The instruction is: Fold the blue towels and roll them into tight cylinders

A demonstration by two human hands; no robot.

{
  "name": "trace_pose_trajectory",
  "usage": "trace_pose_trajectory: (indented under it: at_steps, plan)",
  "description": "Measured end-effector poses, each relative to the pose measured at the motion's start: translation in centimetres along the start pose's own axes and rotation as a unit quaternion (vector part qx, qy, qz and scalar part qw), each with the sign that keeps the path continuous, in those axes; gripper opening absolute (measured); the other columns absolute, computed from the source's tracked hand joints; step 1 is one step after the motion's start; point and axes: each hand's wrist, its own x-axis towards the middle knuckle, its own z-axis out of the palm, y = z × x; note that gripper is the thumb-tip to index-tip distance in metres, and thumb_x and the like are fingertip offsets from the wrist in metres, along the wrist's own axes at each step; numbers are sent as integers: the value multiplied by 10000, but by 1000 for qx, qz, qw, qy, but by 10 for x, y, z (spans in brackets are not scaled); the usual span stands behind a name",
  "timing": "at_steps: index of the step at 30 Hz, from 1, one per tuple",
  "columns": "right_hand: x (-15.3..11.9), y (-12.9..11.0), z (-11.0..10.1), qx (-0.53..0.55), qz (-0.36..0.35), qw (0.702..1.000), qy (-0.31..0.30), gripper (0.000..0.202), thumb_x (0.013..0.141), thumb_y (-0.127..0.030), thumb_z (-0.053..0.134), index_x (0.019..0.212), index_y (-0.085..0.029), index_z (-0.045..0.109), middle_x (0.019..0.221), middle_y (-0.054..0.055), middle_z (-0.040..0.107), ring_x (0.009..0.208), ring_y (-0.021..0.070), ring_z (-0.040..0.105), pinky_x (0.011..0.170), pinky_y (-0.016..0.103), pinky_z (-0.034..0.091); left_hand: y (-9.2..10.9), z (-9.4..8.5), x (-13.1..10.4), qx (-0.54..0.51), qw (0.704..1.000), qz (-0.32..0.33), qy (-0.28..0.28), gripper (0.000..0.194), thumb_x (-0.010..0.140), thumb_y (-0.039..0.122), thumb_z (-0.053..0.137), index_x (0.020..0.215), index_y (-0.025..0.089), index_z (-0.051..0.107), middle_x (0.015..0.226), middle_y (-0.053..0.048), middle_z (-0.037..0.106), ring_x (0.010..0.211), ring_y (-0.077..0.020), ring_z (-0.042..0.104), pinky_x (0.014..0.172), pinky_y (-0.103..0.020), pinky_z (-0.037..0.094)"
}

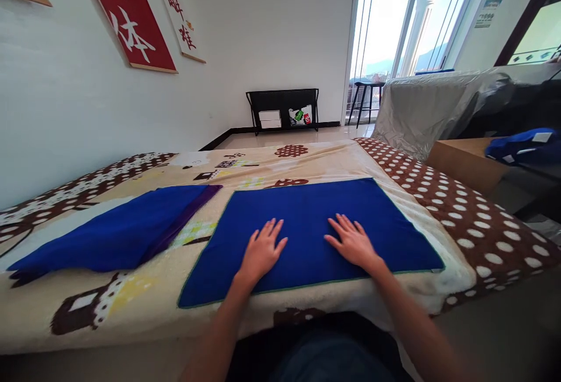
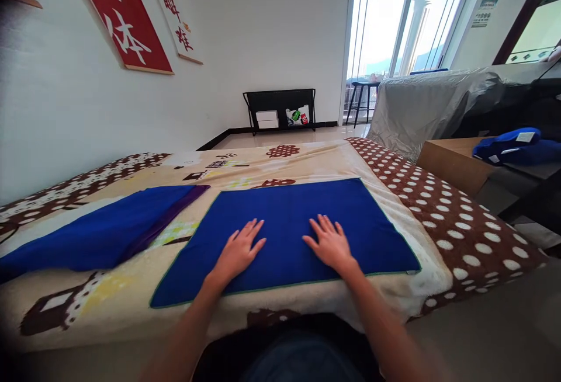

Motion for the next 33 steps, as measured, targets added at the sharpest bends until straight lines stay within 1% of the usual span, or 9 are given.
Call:
trace_pose_trajectory:
  at_steps: [5, 9, 13, 16, 19, 21, 23, 28, 33]
  plan:
    - [-32, 127, -26, -42, 143, 988, 33, 786, 950, -684, 178, 1530, -191, 374, 1596, 127, 301, 1482, 312, 279, 1173, 597, 230, -121, -13, -61, 69, 986, -147, 47, 586, 998, 514, 301, 1518, 260, 390, 1597, -67, 335, 1484, -274, 290, 1188, -546, 215]
    - [-48, 162, -30, -86, 185, 978, 38, 827, 940, -679, 176, 1517, -125, 387, 1571, 147, 349, 1475, 317, 294, 1178, 579, 239, -165, -22, -97, 89, 973, -208, 39, 626, 974, 565, 276, 1526, 284, 368, 1592, -67, 346, 1473, -330, 297, 1152, -677, 158]
    - [-26, 97, -37, -81, 109, 989, 62, 871, 939, -653, 243, 1482, 11, 396, 1557, 237, 325, 1498, 357, 210, 1216, 559, 125, -119, -35, -74, 118, 969, -206, 69, 659, 971, 524, 296, 1540, 197, 345, 1603, -114, 306, 1490, -366, 234, 1139, -693, 157]
    - [10, 18, -39, 7, -60, 998, -5, 791, 957, -629, 280, 1515, -76, 378, 1580, 149, 321, 1499, 300, 232, 1225, 489, 172, -50, -36, -21, 60, 997, -35, 25, 634, 996, 438, 299, 1580, 201, 226, 1626, -90, 253, 1508, -270, 226, 1192, -525, 217]
    - [50, -43, -28, 30, -132, 990, -34, 686, 964, -575, 307, 1518, -182, 395, 1579, 58, 339, 1486, 226, 277, 1209, 331, 217, 9, -20, 40, 19, 996, 59, -66, 626, 1003, 394, 306, 1587, 202, 187, 1644, -63, 187, 1527, -220, 164, 1213, -455, 204]
    - [73, -63, -16, 34, -139, 989, -42, 669, 976, -510, 256, 1502, -130, 419, 1567, 134, 342, 1476, 232, 293, 1196, 346, 213, 27, -4, 73, 17, 994, 68, -84, 606, 1007, 396, 306, 1581, 228, 210, 1642, -38, 193, 1525, -191, 169, 1220, -425, 197]
    - [90, -60, -6, 31, -123, 991, -48, 687, 976, -502, 218, 1484, -97, 440, 1548, 186, 357, 1464, 245, 318, 1186, 385, 217, 22, 8, 93, 22, 995, 54, -86, 592, 1013, 438, 285, 1572, 250, 242, 1638, -25, 202, 1523, -184, 175, 1224, -436, 184]
    - [92, 30, -11, 1, -5, 999, -54, 661, 971, -581, 290, 1516, -225, 404, 1585, 96, 329, 1491, 180, 265, 1209, 348, 192, -66, 2, 82, 53, 995, -56, -60, 621, 1008, 520, 220, 1570, 256, 250, 1643, -42, 179, 1526, -226, 166, 1211, -532, 167]
    - [60, 144, -39, -40, 156, 986, -40, 701, 1001, -544, 244, 1551, -114, 314, 1609, 138, 267, 1505, 253, 227, 1212, 476, 204, -160, -27, 31, 92, 982, -158, -42, 639, 992, 480, 244, 1561, 193, 282, 1630, -89, 228, 1508, -264, 229, 1191, -568, 202]
